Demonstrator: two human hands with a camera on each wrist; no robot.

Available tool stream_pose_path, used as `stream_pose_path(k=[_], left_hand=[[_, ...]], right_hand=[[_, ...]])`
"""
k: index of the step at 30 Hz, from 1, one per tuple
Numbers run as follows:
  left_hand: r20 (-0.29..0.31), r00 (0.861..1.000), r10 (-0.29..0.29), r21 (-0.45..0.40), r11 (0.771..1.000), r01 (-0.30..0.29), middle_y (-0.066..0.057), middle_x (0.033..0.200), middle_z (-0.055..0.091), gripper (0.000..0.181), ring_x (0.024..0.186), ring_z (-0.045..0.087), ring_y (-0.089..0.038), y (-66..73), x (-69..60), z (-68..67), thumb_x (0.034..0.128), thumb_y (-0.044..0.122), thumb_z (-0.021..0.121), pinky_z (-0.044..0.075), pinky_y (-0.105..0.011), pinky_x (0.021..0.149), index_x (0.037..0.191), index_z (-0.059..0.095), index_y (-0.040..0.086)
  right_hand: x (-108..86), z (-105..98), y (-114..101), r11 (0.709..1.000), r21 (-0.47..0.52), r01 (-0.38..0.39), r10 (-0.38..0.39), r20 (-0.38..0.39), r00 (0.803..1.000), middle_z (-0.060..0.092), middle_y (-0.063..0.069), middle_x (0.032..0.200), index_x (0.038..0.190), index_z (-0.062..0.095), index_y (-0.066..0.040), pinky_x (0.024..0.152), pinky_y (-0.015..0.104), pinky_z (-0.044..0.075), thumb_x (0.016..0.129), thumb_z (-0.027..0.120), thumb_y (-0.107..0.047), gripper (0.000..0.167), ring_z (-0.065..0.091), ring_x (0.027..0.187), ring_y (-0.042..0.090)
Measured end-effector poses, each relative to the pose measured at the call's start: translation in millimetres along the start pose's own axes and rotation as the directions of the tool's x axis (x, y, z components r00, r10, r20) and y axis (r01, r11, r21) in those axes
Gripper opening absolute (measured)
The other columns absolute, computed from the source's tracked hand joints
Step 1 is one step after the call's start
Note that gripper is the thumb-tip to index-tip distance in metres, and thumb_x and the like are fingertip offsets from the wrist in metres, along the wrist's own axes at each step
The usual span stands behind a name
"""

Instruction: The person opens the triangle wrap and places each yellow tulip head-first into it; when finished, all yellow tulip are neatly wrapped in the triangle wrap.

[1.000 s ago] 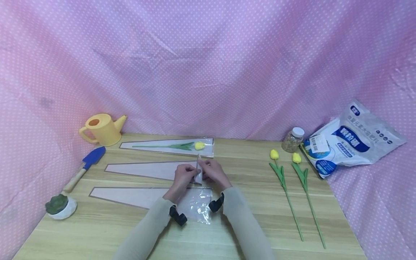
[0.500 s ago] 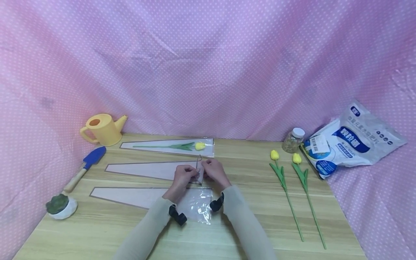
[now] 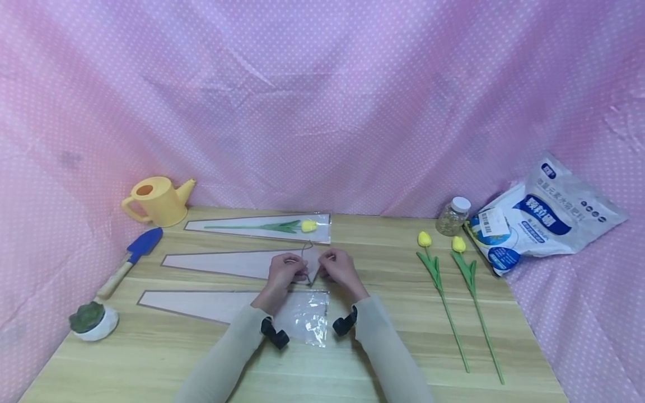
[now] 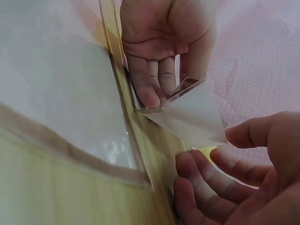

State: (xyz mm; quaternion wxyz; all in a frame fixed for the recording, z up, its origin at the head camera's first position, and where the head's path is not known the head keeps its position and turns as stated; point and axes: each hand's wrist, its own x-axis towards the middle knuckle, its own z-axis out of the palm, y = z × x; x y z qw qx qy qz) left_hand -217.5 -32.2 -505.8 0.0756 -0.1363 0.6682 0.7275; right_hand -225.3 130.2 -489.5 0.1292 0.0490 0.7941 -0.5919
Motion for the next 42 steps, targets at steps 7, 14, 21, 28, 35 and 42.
stream_pose_path(k=[7,14,21,28,35,42], left_hand=[[-0.034,0.999,0.040,-0.011,0.999,-0.040,-0.017,0.079,0.074,0.017,0.056,0.066,-0.010,0.1,-2.3,2.7,0.0842,-0.004,0.071,0.060,-0.029,0.057,0.099,0.064,-0.009],[-0.080,0.997,0.018,-0.022,1.000,-0.020,-0.008,0.067,0.069,0.011,0.052,0.064,-0.010,1.2,-2.9,4.5,0.0895,-0.003,0.065,0.059,-0.028,0.053,0.099,0.067,-0.010],[-0.074,0.997,-0.001,-0.043,0.999,-0.002,-0.008,0.069,0.067,0.015,0.052,0.065,-0.011,0.6,-0.6,3.4,0.0901,0.000,0.064,0.060,-0.029,0.055,0.101,0.068,-0.010],[-0.057,0.998,-0.027,-0.016,1.000,0.026,-0.010,0.071,0.070,0.014,0.051,0.065,-0.012,-0.7,3.1,1.1,0.0857,-0.004,0.065,0.059,-0.029,0.054,0.098,0.071,-0.008],[-0.045,0.999,-0.029,0.006,1.000,0.029,-0.007,0.066,0.068,0.012,0.049,0.064,-0.011,-1.7,4.7,0.3,0.0847,-0.004,0.067,0.058,-0.027,0.051,0.095,0.071,-0.008],[-0.045,0.998,-0.034,0.018,0.999,0.035,-0.006,0.066,0.068,0.011,0.051,0.065,-0.012,-0.8,4.7,0.5,0.0853,-0.002,0.067,0.059,-0.027,0.053,0.094,0.072,-0.006]], right_hand=[[-2.4,-1.0,-0.3,1.000,0.011,0.005,-0.005,0.000,1.000,0.071,0.021,0.091,0.111,0.064,0.006,0.070,0.032,0.062,0.095,0.059,-0.008,0.022,0.068,0.070,0.017],[-2.3,0.1,1.6,1.000,0.002,0.016,-0.016,-0.003,1.000,0.072,0.020,0.085,0.104,0.065,0.006,0.066,0.031,0.061,0.094,0.060,-0.006,0.017,0.067,0.067,0.017],[-1.6,-1.2,1.7,1.000,0.007,0.004,-0.004,-0.003,1.000,0.072,0.018,0.086,0.105,0.065,0.006,0.066,0.029,0.061,0.094,0.060,-0.006,0.018,0.067,0.068,0.016],[-0.7,-5.3,3.4,1.000,-0.020,0.014,-0.014,-0.001,1.000,0.072,0.019,0.089,0.108,0.065,0.007,0.066,0.029,0.060,0.095,0.060,-0.007,0.020,0.068,0.069,0.015],[-1.3,-6.5,4.8,0.999,-0.043,0.034,-0.034,0.006,0.999,0.071,0.021,0.091,0.108,0.064,0.008,0.068,0.032,0.062,0.095,0.061,-0.008,0.021,0.069,0.072,0.017],[-3.4,-6.3,1.2,0.997,-0.061,0.051,-0.050,0.022,0.998,0.071,0.021,0.093,0.109,0.065,0.006,0.069,0.032,0.061,0.095,0.062,-0.012,0.022,0.069,0.074,0.019]])
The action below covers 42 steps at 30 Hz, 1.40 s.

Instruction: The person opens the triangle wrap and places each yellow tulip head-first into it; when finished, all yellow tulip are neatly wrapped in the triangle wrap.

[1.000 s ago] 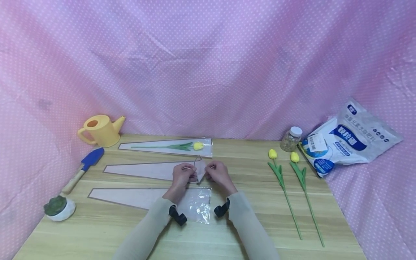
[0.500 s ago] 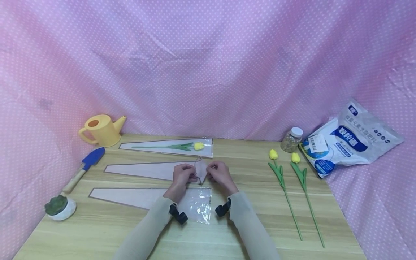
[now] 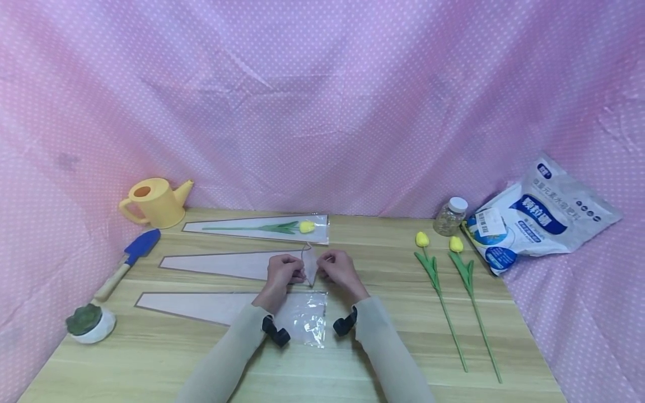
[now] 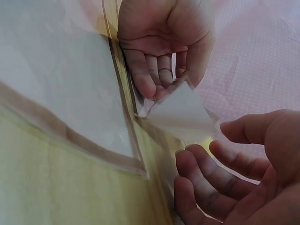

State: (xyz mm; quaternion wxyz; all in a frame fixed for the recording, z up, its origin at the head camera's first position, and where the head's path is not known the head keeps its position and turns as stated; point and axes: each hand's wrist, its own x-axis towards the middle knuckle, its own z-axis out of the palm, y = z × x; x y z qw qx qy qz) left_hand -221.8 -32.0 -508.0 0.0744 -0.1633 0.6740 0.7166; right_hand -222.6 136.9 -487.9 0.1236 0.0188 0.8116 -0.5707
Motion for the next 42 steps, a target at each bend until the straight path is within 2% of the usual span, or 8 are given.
stream_pose_path(k=[4,9,11,13,19,28,34,42], left_hand=[[-0.002,1.000,0.012,0.009,1.000,-0.012,-0.008,0.068,0.070,0.011,0.052,0.065,-0.011,0.4,-1.1,0.0,0.0852,-0.003,0.067,0.059,-0.026,0.053,0.094,0.072,-0.007],[-0.008,1.000,0.009,0.021,1.000,-0.009,-0.008,0.069,0.071,0.010,0.052,0.065,-0.011,-0.9,-0.5,-0.3,0.0848,-0.002,0.067,0.058,-0.024,0.052,0.093,0.073,-0.004],[-0.010,1.000,0.011,0.026,1.000,-0.011,-0.007,0.067,0.071,0.009,0.052,0.065,-0.011,-1.9,0.2,-0.5,0.0848,-0.002,0.067,0.057,-0.024,0.050,0.092,0.073,-0.004],[-0.010,1.000,0.018,0.033,0.999,-0.018,-0.006,0.065,0.070,0.008,0.051,0.064,-0.011,-2.6,0.5,-0.5,0.0849,-0.001,0.067,0.056,-0.023,0.049,0.090,0.073,-0.004],[-0.004,1.000,0.029,0.043,0.999,-0.029,-0.005,0.063,0.069,0.008,0.049,0.063,-0.010,-2.3,0.1,-0.3,0.0849,0.001,0.068,0.054,-0.023,0.046,0.090,0.073,-0.004],[0.005,0.999,0.031,0.030,0.999,-0.031,-0.004,0.059,0.067,0.009,0.047,0.060,-0.010,-2.6,-0.2,0.1,0.0844,-0.001,0.067,0.049,-0.020,0.043,0.091,0.072,-0.005],[0.001,0.999,0.046,0.033,0.998,-0.046,-0.004,0.058,0.066,0.008,0.045,0.058,-0.009,-3.4,-0.2,1.1,0.0841,-0.002,0.067,0.047,-0.020,0.042,0.090,0.072,-0.005],[-0.007,0.998,0.061,0.022,0.998,-0.060,-0.004,0.056,0.065,0.008,0.044,0.059,-0.009,-3.6,-0.9,1.5,0.0833,-0.004,0.066,0.049,-0.020,0.041,0.088,0.071,-0.007]], right_hand=[[-6.8,-4,-6,1.000,0.016,0.007,-0.007,0.002,1.000,0.071,0.025,0.098,0.113,0.064,0.006,0.071,0.037,0.061,0.097,0.060,-0.015,0.026,0.069,0.077,0.025],[-16.6,-18,-8,0.998,-0.011,0.061,-0.061,-0.028,0.998,0.070,0.026,0.102,0.115,0.064,0.007,0.071,0.035,0.060,0.098,0.060,-0.015,0.028,0.068,0.080,0.028],[-19.3,-26,-4,0.996,-0.027,0.084,-0.085,-0.044,0.995,0.071,0.024,0.101,0.114,0.065,0.007,0.071,0.032,0.059,0.098,0.060,-0.015,0.027,0.068,0.081,0.023],[-24.0,-35,-2,0.996,-0.015,0.083,-0.084,-0.049,0.995,0.070,0.026,0.103,0.116,0.063,0.008,0.074,0.034,0.060,0.098,0.060,-0.014,0.029,0.069,0.082,0.023],[-38.8,-63,5,0.999,0.025,0.037,-0.035,-0.088,0.996,0.070,0.027,0.108,0.124,0.058,0.010,0.081,0.037,0.062,0.101,0.057,-0.017,0.036,0.072,0.089,0.020],[-59.0,-108,27,1.000,0.028,0.003,0.001,-0.168,0.986,0.073,0.012,0.102,0.130,0.054,0.011,0.081,0.029,0.060,0.103,0.054,-0.021,0.042,0.071,0.086,0.011],[-70.6,-134,41,0.998,0.068,0.002,0.012,-0.216,0.976,0.072,-0.003,0.091,0.131,0.050,0.014,0.078,0.025,0.060,0.103,0.054,-0.019,0.043,0.070,0.082,0.004],[-84.3,-165,57,0.995,-0.042,-0.088,0.073,-0.279,0.958,0.072,-0.001,0.102,0.137,0.048,0.009,0.077,0.022,0.058,0.104,0.052,-0.023,0.046,0.066,0.082,-0.005]])
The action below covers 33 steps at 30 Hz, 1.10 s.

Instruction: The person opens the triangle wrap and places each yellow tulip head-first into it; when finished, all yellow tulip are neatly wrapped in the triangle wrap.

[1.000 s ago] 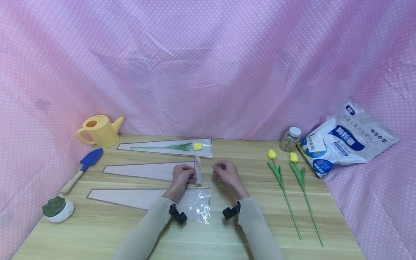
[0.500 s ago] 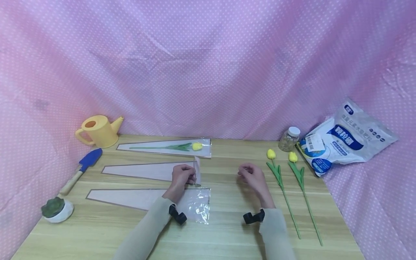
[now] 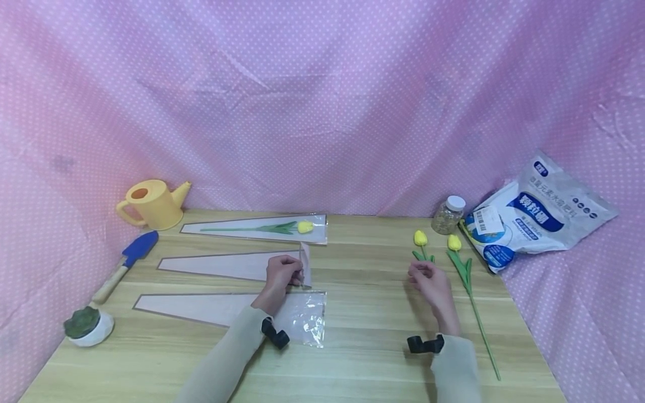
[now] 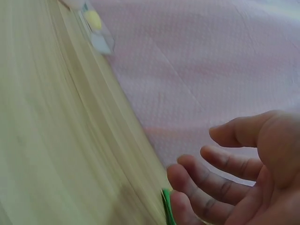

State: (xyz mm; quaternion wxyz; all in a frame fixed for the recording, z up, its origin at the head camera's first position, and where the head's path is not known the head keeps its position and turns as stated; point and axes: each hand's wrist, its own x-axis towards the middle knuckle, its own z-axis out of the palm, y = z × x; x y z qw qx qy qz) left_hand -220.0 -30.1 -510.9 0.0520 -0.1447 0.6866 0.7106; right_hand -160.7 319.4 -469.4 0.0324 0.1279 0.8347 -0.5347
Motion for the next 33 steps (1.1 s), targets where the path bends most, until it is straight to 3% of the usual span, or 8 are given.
stream_pose_path(k=[5,8,12,16,19,23,28,33], left_hand=[[-0.005,1.000,-0.014,0.012,1.000,0.014,-0.004,0.057,0.066,0.006,0.046,0.061,-0.009,0.2,0.0,0.0,0.0835,-0.002,0.067,0.050,-0.020,0.042,0.087,0.071,-0.004],[-0.009,1.000,-0.012,0.016,1.000,0.013,-0.004,0.058,0.066,0.007,0.047,0.061,-0.009,0.7,-0.1,0.3,0.0834,-0.002,0.067,0.051,-0.021,0.043,0.088,0.071,-0.005],[-0.008,1.000,-0.016,0.022,1.000,0.016,-0.003,0.057,0.065,0.008,0.047,0.061,-0.009,0.8,0.1,0.3,0.0837,-0.002,0.066,0.051,-0.021,0.043,0.089,0.072,-0.005],[-0.004,1.000,-0.021,0.029,0.999,0.021,-0.003,0.058,0.066,0.009,0.048,0.061,-0.009,1.1,-0.5,0.0,0.0841,-0.001,0.066,0.052,-0.021,0.044,0.090,0.072,-0.005],[-0.004,1.000,-0.021,0.035,0.999,0.022,-0.003,0.059,0.066,0.009,0.048,0.061,-0.009,1.0,-0.5,-0.4,0.0843,-0.001,0.066,0.052,-0.021,0.045,0.090,0.072,-0.005],[-0.005,1.000,-0.019,0.040,0.999,0.019,-0.003,0.059,0.066,0.009,0.048,0.061,-0.009,1.2,-0.6,-0.9,0.0846,0.000,0.066,0.052,-0.021,0.045,0.090,0.072,-0.005],[-0.004,1.000,-0.017,0.034,0.999,0.017,-0.004,0.060,0.066,0.009,0.049,0.062,-0.009,1.1,-0.7,-1.1,0.0846,-0.001,0.066,0.052,-0.021,0.045,0.090,0.072,-0.005],[0.000,1.000,-0.015,0.022,1.000,0.015,-0.005,0.060,0.067,0.009,0.049,0.062,-0.010,0.2,-0.7,-0.5,0.0847,-0.001,0.066,0.052,-0.021,0.046,0.090,0.072,-0.005]], right_hand=[[-3.2,-16,9,0.998,-0.048,-0.036,0.033,-0.061,0.998,0.069,-0.005,0.098,0.138,0.048,0.009,0.076,0.019,0.058,0.103,0.054,-0.025,0.049,0.064,0.081,-0.006],[-6.4,-24,14,0.992,-0.119,-0.039,0.026,-0.103,0.994,0.070,0.006,0.106,0.137,0.051,0.007,0.072,0.019,0.056,0.102,0.055,-0.027,0.049,0.059,0.080,-0.009],[-10.6,-34,22,0.972,-0.233,-0.038,0.009,-0.127,0.992,0.063,0.025,0.127,0.136,0.054,0.003,0.070,0.016,0.052,0.101,0.056,-0.030,0.048,0.053,0.085,-0.010],[-12.4,-41,29,0.959,-0.281,-0.036,0.007,-0.104,0.995,0.057,0.031,0.135,0.140,0.050,0.004,0.070,0.015,0.050,0.102,0.054,-0.033,0.053,0.064,0.103,0.017],[-12.5,-45,33,0.955,-0.293,-0.039,0.016,-0.081,0.997,0.055,0.033,0.135,0.142,0.046,0.006,0.070,0.015,0.051,0.102,0.053,-0.032,0.055,0.061,0.117,0.040],[-12.8,-47,35,0.944,-0.326,-0.050,0.036,-0.048,0.998,0.055,0.033,0.134,0.142,0.043,0.008,0.071,0.017,0.051,0.101,0.054,-0.028,0.056,0.057,0.121,0.046],[-13.9,-50,38,0.914,-0.405,-0.035,0.033,-0.011,0.999,0.058,0.034,0.128,0.138,0.046,0.011,0.080,0.034,0.057,0.099,0.059,-0.029,0.057,0.057,0.118,0.048],[-16.3,-54,37,0.883,-0.468,-0.044,0.063,0.024,0.998,0.059,0.035,0.123,0.132,0.050,0.012,0.086,0.050,0.052,0.096,0.064,-0.029,0.056,0.059,0.109,0.045]])
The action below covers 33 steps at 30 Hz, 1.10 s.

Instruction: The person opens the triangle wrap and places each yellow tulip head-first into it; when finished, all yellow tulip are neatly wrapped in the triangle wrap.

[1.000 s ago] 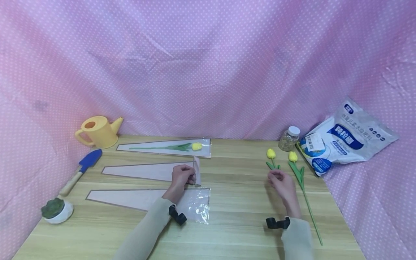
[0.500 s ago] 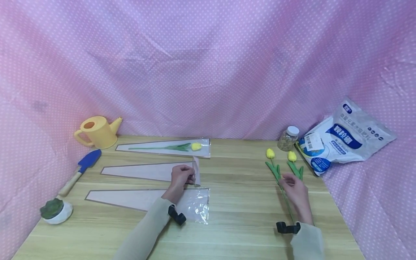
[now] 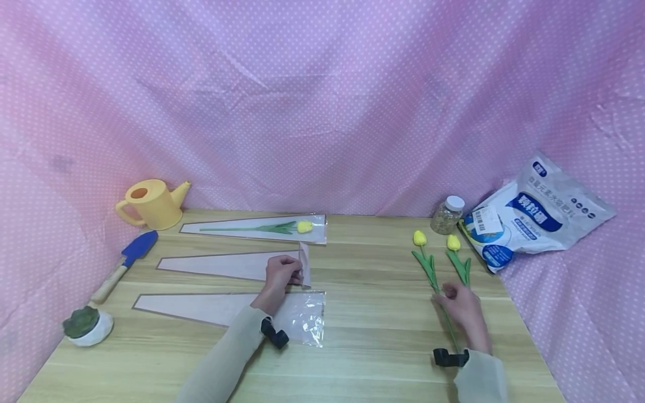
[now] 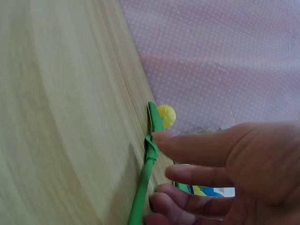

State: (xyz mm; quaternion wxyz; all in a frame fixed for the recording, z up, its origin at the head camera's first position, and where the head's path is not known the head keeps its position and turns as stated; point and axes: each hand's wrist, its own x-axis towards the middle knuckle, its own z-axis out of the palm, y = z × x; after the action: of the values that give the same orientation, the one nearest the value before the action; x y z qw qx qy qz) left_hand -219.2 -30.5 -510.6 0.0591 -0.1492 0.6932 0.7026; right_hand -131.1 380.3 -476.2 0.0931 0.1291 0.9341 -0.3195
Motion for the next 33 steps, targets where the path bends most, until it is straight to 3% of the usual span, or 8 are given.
stream_pose_path(k=[4,8,14,19,23,28,33], left_hand=[[-0.001,1.000,0.003,-0.008,1.000,-0.003,-0.005,0.059,0.067,0.009,0.048,0.062,-0.010,0.2,0.1,0.4,0.0842,-0.001,0.066,0.052,-0.021,0.045,0.090,0.072,-0.005],[-0.005,1.000,0.001,0.000,1.000,-0.001,-0.003,0.058,0.066,0.009,0.048,0.062,-0.009,1.0,0.3,0.0,0.0843,-0.001,0.066,0.053,-0.021,0.045,0.090,0.072,-0.005],[0.001,1.000,-0.006,0.005,1.000,0.006,-0.003,0.059,0.066,0.009,0.049,0.062,-0.009,2.0,-0.8,-0.4,0.0857,0.000,0.066,0.054,-0.022,0.047,0.091,0.072,-0.005],[0.003,1.000,-0.010,0.006,1.000,0.010,-0.004,0.060,0.067,0.009,0.050,0.063,-0.010,2.6,-1.3,0.0,0.0863,0.000,0.066,0.054,-0.022,0.047,0.091,0.071,-0.005],[0.001,1.000,-0.020,0.006,1.000,0.020,-0.005,0.061,0.067,0.009,0.051,0.063,-0.010,1.3,-0.4,0.2,0.0862,-0.001,0.065,0.054,-0.022,0.048,0.091,0.071,-0.004],[0.003,1.000,-0.020,-0.001,1.000,0.020,-0.005,0.062,0.067,0.009,0.050,0.062,-0.010,-0.3,0.9,0.2,0.0856,-0.001,0.065,0.054,-0.022,0.047,0.090,0.071,-0.004],[0.002,1.000,-0.007,-0.001,1.000,0.007,-0.005,0.060,0.066,0.009,0.049,0.062,-0.010,-1.1,1.8,-0.5,0.0852,-0.001,0.065,0.054,-0.022,0.047,0.091,0.071,-0.005]], right_hand=[[-0.9,-1,1,0.999,-0.052,-0.017,0.019,0.027,0.999,0.060,0.035,0.121,0.129,0.054,0.013,0.086,0.051,0.051,0.094,0.066,-0.027,0.055,0.059,0.106,0.044],[-0.9,3,4,0.994,-0.103,0.020,-0.019,0.009,1.000,0.064,0.033,0.115,0.124,0.059,0.011,0.082,0.048,0.052,0.092,0.068,-0.021,0.047,0.062,0.103,0.043],[-0.7,8,3,0.996,-0.090,0.005,-0.006,-0.018,1.000,0.066,0.028,0.108,0.122,0.061,0.012,0.074,0.039,0.053,0.092,0.065,-0.010,0.038,0.061,0.094,0.033],[-0.7,11,2,0.994,-0.112,0.009,-0.014,-0.039,0.999,0.068,0.027,0.105,0.120,0.061,0.013,0.075,0.042,0.053,0.092,0.063,-0.006,0.034,0.063,0.092,0.031],[-0.4,9,1,0.990,-0.138,-0.002,-0.001,-0.025,1.000,0.068,0.028,0.109,0.121,0.062,0.012,0.080,0.049,0.052,0.092,0.066,-0.013,0.038,0.064,0.096,0.038],[-2.0,3,-1,0.987,-0.156,-0.037,0.042,0.033,0.999,0.062,0.035,0.122,0.127,0.058,0.011,0.088,0.057,0.050,0.088,0.073,-0.025,0.055,0.059,0.109,0.048],[-4.0,2,0,0.986,-0.168,0.001,0.006,0.044,0.999,0.066,0.032,0.111,0.126,0.060,0.009,0.079,0.051,0.053,0.082,0.079,-0.021,0.056,0.064,0.096,0.042]])
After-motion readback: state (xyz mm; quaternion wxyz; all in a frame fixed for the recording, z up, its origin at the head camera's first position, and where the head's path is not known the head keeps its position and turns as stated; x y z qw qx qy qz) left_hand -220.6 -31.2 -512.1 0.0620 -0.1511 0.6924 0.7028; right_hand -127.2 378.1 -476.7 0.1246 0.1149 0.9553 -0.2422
